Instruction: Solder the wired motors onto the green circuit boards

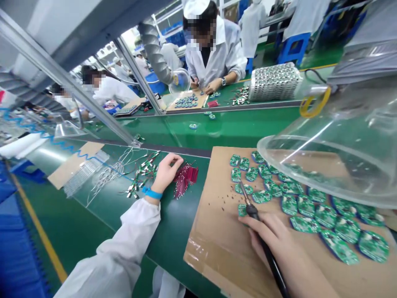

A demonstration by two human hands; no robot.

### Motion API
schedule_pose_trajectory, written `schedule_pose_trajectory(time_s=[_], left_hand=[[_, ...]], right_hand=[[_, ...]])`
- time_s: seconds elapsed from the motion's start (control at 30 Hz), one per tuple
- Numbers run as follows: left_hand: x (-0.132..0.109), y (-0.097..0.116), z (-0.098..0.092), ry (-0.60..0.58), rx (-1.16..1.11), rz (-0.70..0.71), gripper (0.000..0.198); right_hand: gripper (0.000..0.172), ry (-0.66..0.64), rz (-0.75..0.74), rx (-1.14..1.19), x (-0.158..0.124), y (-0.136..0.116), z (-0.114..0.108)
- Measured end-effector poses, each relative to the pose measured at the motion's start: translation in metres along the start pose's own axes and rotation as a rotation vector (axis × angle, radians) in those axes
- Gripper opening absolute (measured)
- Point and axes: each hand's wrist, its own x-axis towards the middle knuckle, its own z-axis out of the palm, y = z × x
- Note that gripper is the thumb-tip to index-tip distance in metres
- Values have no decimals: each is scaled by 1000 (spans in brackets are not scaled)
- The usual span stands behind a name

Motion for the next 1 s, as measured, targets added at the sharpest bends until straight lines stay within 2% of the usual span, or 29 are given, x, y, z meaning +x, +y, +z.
schedule_pose_trajectory(time_s=[0.1, 0.2, 0.33, 0.43, 0.53, 0.63, 0.77, 0.83, 1.0], left_hand=[[-6, 17, 1, -31, -68, -8, 16], [-19, 39, 15, -202, -176, -10, 16], [-41, 69, 39, -435, -364, -34, 17], [-53, 88, 54, -584, -434, -52, 19], [-61, 102, 62, -689, -361, 0, 22], [-63, 109, 67, -715, -226, 86, 20], [-62, 108, 66, -644, -115, 157, 13], [-62, 105, 64, -631, -93, 171, 12], [-66, 106, 64, -614, -104, 188, 9]], right_hand=[[29, -121, -54, -121, -2, 2, 4], [30, -114, 1, -129, -3, -2, 12], [39, -148, 43, -78, -1, -6, 13], [39, -35, -11, -60, -1, -3, 3], [32, 39, -7, -82, -4, -1, -11], [32, 125, 96, -69, -8, -6, -20], [44, 262, 233, 194, -15, -14, -21], [40, 287, 256, 264, -19, -14, -20], [27, 354, 363, 231, -26, -8, -20]])
